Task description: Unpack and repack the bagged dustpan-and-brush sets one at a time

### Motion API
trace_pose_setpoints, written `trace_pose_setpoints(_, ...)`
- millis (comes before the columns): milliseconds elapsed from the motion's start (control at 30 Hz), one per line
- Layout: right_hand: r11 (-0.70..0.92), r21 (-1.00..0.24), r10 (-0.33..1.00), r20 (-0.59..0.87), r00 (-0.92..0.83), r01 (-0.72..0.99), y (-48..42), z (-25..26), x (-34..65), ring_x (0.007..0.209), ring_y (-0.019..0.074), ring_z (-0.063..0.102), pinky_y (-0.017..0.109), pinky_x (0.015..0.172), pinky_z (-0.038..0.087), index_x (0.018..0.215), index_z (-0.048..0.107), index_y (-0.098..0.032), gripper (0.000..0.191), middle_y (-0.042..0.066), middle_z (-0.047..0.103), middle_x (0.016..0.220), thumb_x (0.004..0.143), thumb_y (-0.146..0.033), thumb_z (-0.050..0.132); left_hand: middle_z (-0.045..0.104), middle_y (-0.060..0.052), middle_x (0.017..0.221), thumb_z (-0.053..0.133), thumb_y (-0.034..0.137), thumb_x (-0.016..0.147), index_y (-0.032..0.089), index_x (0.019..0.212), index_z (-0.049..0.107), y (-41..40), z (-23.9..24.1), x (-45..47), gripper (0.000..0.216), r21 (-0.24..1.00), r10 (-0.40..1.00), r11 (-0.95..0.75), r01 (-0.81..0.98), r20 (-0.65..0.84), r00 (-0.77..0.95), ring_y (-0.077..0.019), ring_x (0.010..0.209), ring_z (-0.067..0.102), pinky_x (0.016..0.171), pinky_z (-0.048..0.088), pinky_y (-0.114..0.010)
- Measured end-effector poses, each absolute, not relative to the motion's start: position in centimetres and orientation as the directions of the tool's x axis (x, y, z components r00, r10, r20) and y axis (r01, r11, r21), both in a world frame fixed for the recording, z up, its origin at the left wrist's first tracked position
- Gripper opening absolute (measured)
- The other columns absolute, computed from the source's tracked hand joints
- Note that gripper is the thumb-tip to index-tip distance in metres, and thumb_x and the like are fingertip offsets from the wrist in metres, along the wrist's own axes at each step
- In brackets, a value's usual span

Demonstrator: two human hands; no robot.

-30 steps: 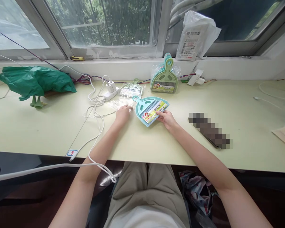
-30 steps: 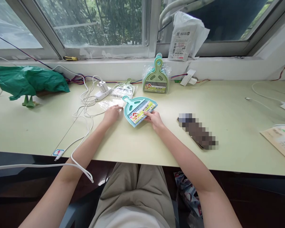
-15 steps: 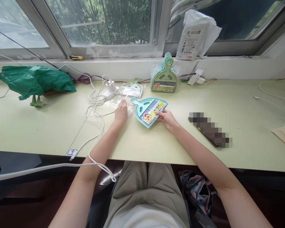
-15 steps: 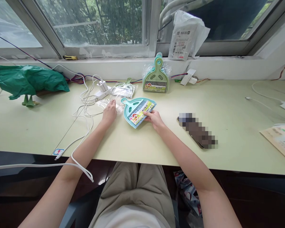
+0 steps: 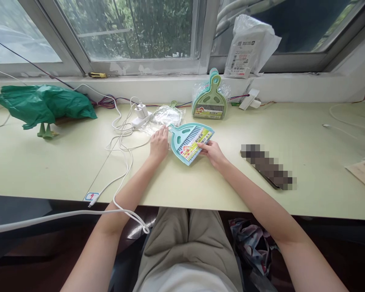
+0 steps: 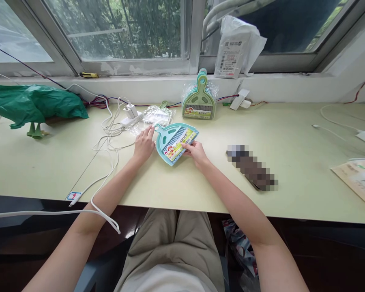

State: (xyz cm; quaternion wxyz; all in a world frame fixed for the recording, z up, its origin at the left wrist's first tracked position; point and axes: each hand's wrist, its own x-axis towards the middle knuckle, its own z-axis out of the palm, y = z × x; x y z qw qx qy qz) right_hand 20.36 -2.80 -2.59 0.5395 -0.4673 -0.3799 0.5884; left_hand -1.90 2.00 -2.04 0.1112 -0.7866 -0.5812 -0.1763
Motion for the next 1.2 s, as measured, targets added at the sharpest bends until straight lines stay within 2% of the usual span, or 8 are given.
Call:
trace_pose_setpoints(233, -0.091, -0.958, 0.993, -0.107, 0.046, -0.272, -2.7, -3.0, 20.4, 0.081, 0.0187, 0.072, 0.036, 0.08, 0.062, 0.087, 0.068, -0.014, 0.012, 0.007, 0.075, 0.094, 0.077, -0.02, 0.072, 0.048, -0.005, 0.146, 0.035, 0.008, 0.087, 0.023, 0.139, 0.05, 1.6, -2.1, -1.4, 0.056, 0.052, 0.836, -0.414, 0.909, 0.415, 0.358, -0.0244, 0.127, 0.046, 0.111, 0.029, -0.041)
trace_pose_setpoints(433, -0.05, -0.96, 0.984, -0.094, 0.149, -0.277, -2.8, -2.8, 20.5, 0.082, 0.0179, 0.071, 0.035, 0.082, 0.062, 0.086, 0.067, -0.016, 0.01, 0.005, 0.075, 0.091, 0.077, -0.019, 0.072, 0.051, -0.004, 0.143, 0.037, 0.009, 0.087, 0.025, 0.139, 0.05, 1.1, -1.3, -1.1, 0.056, 0.115, 0.852, -0.391, 0.913, 0.42, 0.312, -0.0237, 0.127, 0.047, 0.113, 0.027, -0.042)
trace_pose_setpoints(600, -0.053, -0.959, 0.995, -0.076, 0.071, -0.279, -2.8, -2.7, 20.3, 0.084, 0.0195, 0.071, 0.036, 0.08, 0.062, 0.088, 0.068, -0.015, 0.019, 0.007, 0.075, 0.095, 0.073, -0.025, 0.077, 0.055, -0.006, 0.138, 0.038, 0.016, 0.091, 0.025, 0.129, 0.058, 0.5, -0.8, -0.6, 0.043, 0.188, 0.822, -0.466, 0.865, 0.455, 0.344, -0.0228, 0.126, 0.048, 0.116, 0.022, -0.043)
trace_pose_setpoints(767, -0.011, -0.953, 0.998, -0.03, 0.058, -0.303, -2.8, -3.0, 20.2, 0.086, 0.0196, 0.071, 0.035, 0.08, 0.061, 0.09, 0.069, -0.017, 0.031, 0.007, 0.074, 0.099, 0.067, -0.034, 0.082, 0.057, -0.005, 0.136, 0.036, 0.027, 0.097, 0.026, 0.139, 0.046, -0.5, -0.5, -0.3, 0.043, 0.268, 0.728, -0.633, 0.726, 0.526, 0.44, -0.0195, 0.128, 0.048, 0.12, 0.014, -0.042)
trace_pose_setpoints(833, 0.018, -0.942, 0.997, -0.011, 0.082, -0.336, -2.8, -2.9, 20.3, 0.086, 0.0194, 0.07, 0.035, 0.08, 0.06, 0.089, 0.068, -0.017, 0.033, 0.006, 0.074, 0.098, 0.065, -0.035, 0.082, 0.051, -0.007, 0.142, 0.038, 0.032, 0.097, 0.024, 0.144, 0.038, -0.9, -0.4, -0.2, 0.047, 0.328, 0.736, -0.596, 0.733, 0.588, 0.335, -0.0203, 0.135, 0.041, 0.121, 0.012, -0.042)
trace_pose_setpoints(933, 0.045, -0.923, 0.995, 0.007, 0.099, -0.382, -2.8, -2.6, 20.3, 0.087, 0.02, 0.07, 0.035, 0.08, 0.06, 0.088, 0.068, -0.017, 0.034, 0.005, 0.074, 0.097, 0.064, -0.036, 0.083, 0.025, -0.012, 0.158, 0.047, 0.039, 0.094, 0.021, 0.15, 0.022, -0.9, -0.1, -0.2, 0.064, 0.52, 0.749, -0.419, 0.745, 0.661, -0.041, -0.0239, 0.148, 0.018, 0.121, 0.014, -0.045)
trace_pose_setpoints(1033, 0.056, -0.918, 0.996, 0.024, 0.087, -0.393, -2.9, -2.2, 20.2, 0.091, 0.0214, 0.07, 0.036, 0.082, 0.059, 0.089, 0.067, -0.018, 0.036, 0.005, 0.074, 0.099, 0.063, -0.038, 0.083, 0.018, -0.012, 0.16, 0.05, 0.044, 0.093, 0.024, 0.152, 0.007, 0.2, 0.2, -0.7, 0.076, 0.77, 0.799, -0.33, 0.546, 0.536, -0.272, -0.0242, 0.15, 0.011, 0.117, 0.026, -0.044)
trace_pose_setpoints(1200, 0.059, -0.918, 0.998, 0.044, 0.047, -0.392, -3.1, -2.0, 20.0, 0.093, 0.0225, 0.07, 0.037, 0.083, 0.059, 0.086, 0.067, -0.019, 0.038, 0.005, 0.074, 0.098, 0.06, -0.04, 0.085, 0.059, -0.011, 0.132, 0.046, 0.05, 0.091, 0.021, 0.142, 0.039, 1.8, -0.1, -1.0, 0.059, 0.978, 0.96, -0.187, -0.091, 0.202, 0.192, -0.0249, 0.124, 0.056, 0.1, 0.046, -0.039)
